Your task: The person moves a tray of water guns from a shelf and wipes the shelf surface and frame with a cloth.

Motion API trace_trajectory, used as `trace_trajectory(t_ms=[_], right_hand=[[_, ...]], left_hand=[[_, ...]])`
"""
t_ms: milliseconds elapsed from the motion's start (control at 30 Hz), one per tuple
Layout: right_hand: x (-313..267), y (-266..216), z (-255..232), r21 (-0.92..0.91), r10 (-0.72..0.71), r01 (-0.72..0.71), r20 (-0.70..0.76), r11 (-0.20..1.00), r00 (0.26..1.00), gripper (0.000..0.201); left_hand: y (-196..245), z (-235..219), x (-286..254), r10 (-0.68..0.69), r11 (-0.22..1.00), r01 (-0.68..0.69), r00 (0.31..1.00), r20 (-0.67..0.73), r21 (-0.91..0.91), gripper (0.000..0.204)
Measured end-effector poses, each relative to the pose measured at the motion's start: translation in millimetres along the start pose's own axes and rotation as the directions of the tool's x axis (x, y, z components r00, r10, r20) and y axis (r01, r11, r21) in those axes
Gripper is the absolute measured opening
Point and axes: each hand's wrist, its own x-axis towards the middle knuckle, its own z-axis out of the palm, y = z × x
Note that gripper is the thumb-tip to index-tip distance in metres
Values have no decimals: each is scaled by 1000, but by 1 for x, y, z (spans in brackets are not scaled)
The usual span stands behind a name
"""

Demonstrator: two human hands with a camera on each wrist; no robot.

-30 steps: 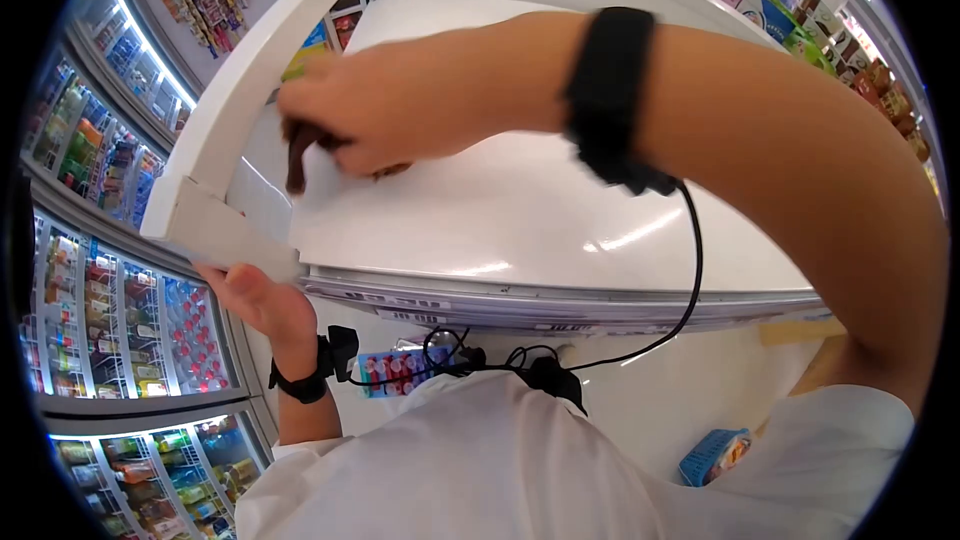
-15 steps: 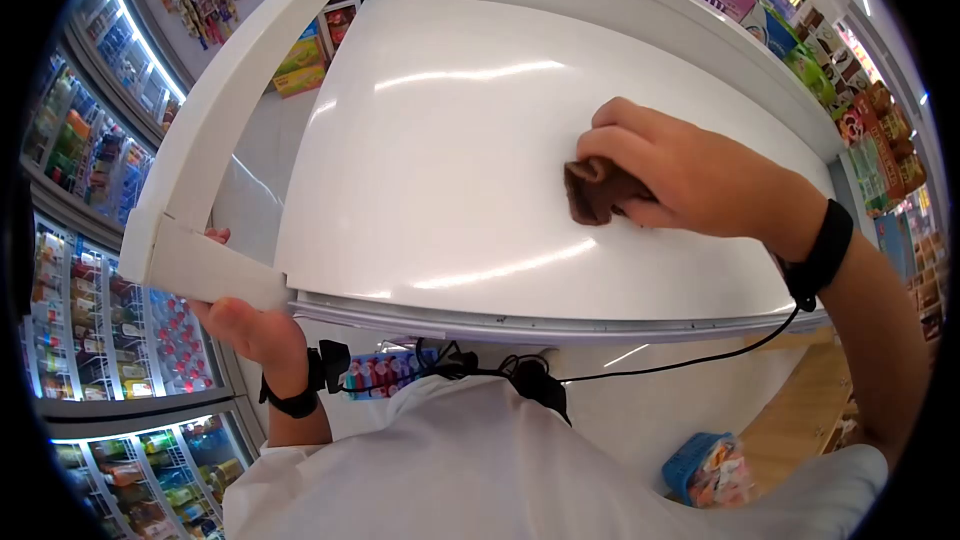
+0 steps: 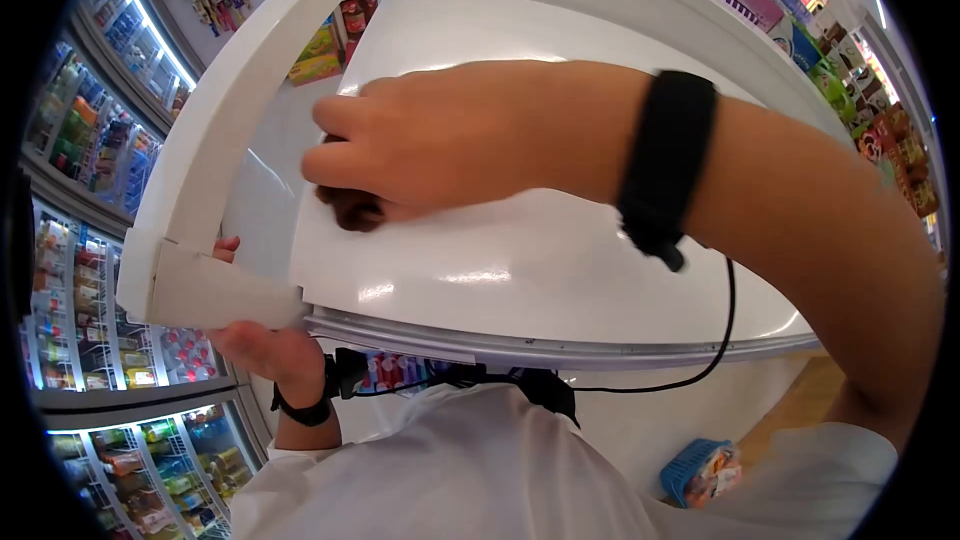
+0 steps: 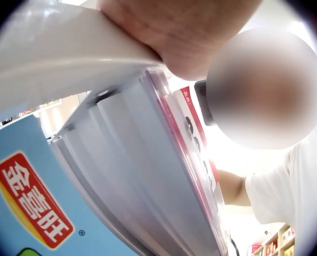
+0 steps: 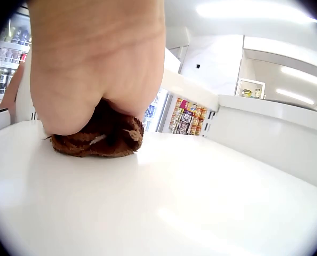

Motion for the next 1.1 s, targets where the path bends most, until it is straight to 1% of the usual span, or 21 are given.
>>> trace_trajectory(t_ms=[67,133,200,267,400,467,500,533,567,600,633,667,733,767,833,867,933,967,1000,1067,1100], right_hand=[[21,1,6,13,-10,11,-105,1000,994,25],[36,8,17,71,-54,70,-208,995,977,24],[48,12,26,115,-94,136,-312,984,945,24],[55,14,31,68,147,-135,-224,988,963,21],[39,10,12,296,249,-181,-214,938,944,25],[18,3,4,595,407,-284,-80,751,910,26],[12,15,9,709,289,-143,-89,691,953,33],[-1,8,-4,733,373,-247,-10,634,928,30],[-14,13,5,818,428,-207,-53,537,902,45],[-26,5,-8,844,499,-352,119,405,858,45],[-39,-10,-23,863,583,-392,147,318,799,44],[-48,-15,-23,950,615,-312,250,-7,748,44],[-62,-27,-28,937,655,-228,348,-264,670,48],[-67,-29,-24,935,656,-233,353,-267,667,48],[-73,-32,-16,887,779,-415,402,-201,482,46],[-77,-30,-15,886,780,-415,405,-205,478,46],[-81,-27,-21,769,734,-583,234,262,638,41],[-82,-27,-21,734,748,-574,139,362,649,34],[-83,-28,-24,735,749,-576,142,358,647,34],[-86,-28,-30,317,686,-643,-34,698,727,31],[-87,-26,-27,209,634,-605,-122,768,764,29]], left_hand=[[-4,3,-1,-35,999,35,999,-3,-24,79],[-15,7,0,54,998,-52,992,-111,21,84],[-17,9,3,70,997,-73,992,-108,-31,86],[-13,9,6,30,992,-34,999,-35,-122,88],[-6,8,12,93,983,-78,992,80,-169,90],[0,11,13,104,981,-88,991,83,-173,89],[1,11,13,108,980,-92,990,86,-178,89],[0,10,14,103,981,-88,991,79,-174,89],[-1,9,14,119,982,-104,989,86,-158,88],[-3,8,14,136,982,-122,986,92,-144,88],[-5,7,14,145,981,-129,984,103,-145,87],[-6,7,14,142,981,-126,985,99,-147,87],[-7,8,11,72,984,-60,995,69,-167,99],[-9,8,11,67,984,-54,995,69,-171,99],[-12,6,10,77,983,-62,994,80,-174,98],[-12,6,10,75,983,-59,994,84,-176,98],[-12,5,10,96,986,-84,992,82,-142,92],[-12,5,9,94,986,-81,992,86,-143,92],[-12,5,8,71,989,-62,996,62,-134,94],[-15,4,7,46,991,-41,998,39,-125,96],[-17,4,8,62,991,-57,997,37,-122,96]])
